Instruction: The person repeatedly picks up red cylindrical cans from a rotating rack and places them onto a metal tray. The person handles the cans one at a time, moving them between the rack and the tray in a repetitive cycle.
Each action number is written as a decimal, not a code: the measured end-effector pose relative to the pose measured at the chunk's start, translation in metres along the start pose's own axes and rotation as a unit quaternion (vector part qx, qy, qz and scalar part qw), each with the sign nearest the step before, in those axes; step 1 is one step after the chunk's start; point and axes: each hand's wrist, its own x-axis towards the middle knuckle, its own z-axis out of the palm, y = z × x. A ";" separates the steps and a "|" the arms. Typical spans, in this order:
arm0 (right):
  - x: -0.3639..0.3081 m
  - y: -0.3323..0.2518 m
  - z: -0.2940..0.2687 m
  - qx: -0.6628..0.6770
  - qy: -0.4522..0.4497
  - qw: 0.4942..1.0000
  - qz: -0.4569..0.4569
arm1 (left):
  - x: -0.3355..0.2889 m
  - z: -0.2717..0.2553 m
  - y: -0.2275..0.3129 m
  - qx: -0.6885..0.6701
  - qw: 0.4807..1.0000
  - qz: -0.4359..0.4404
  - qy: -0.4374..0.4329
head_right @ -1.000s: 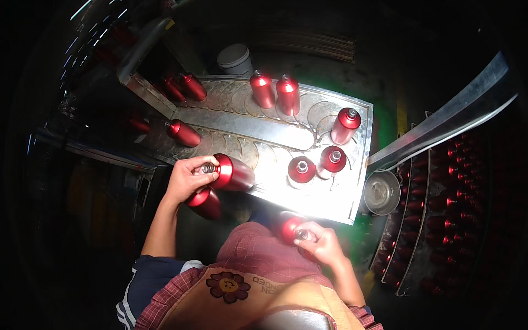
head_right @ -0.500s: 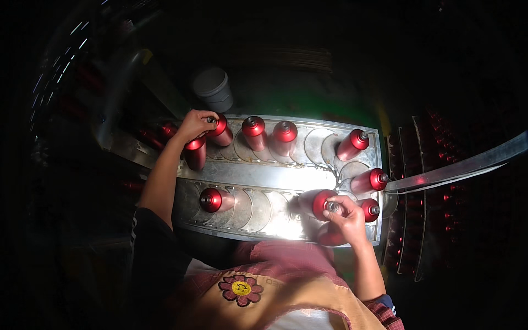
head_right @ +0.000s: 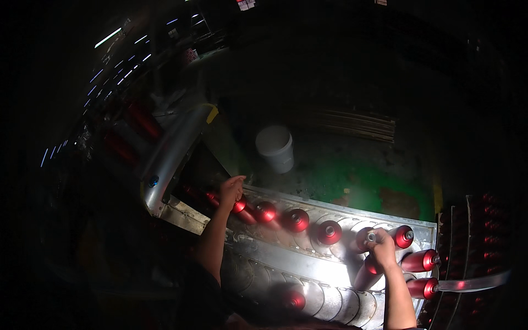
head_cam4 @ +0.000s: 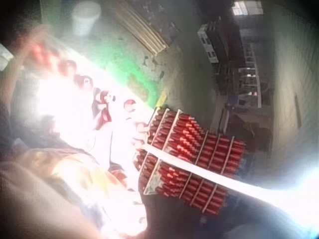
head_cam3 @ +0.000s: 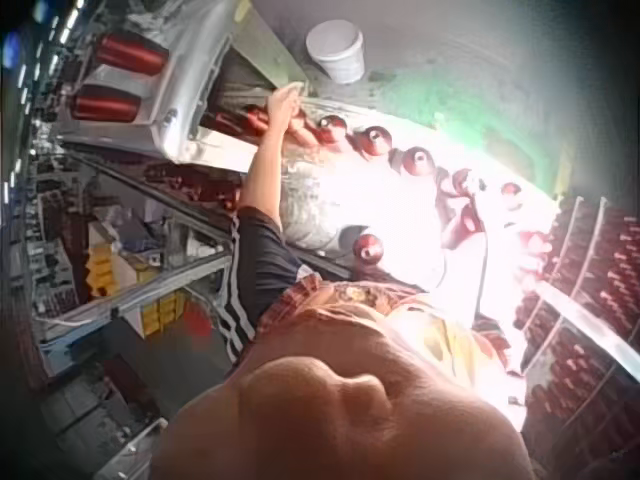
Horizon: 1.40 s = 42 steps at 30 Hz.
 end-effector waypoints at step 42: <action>-0.315 0.194 -0.286 0.187 0.220 0.923 -0.256 | -0.568 0.436 -0.030 0.284 0.927 0.130 -0.210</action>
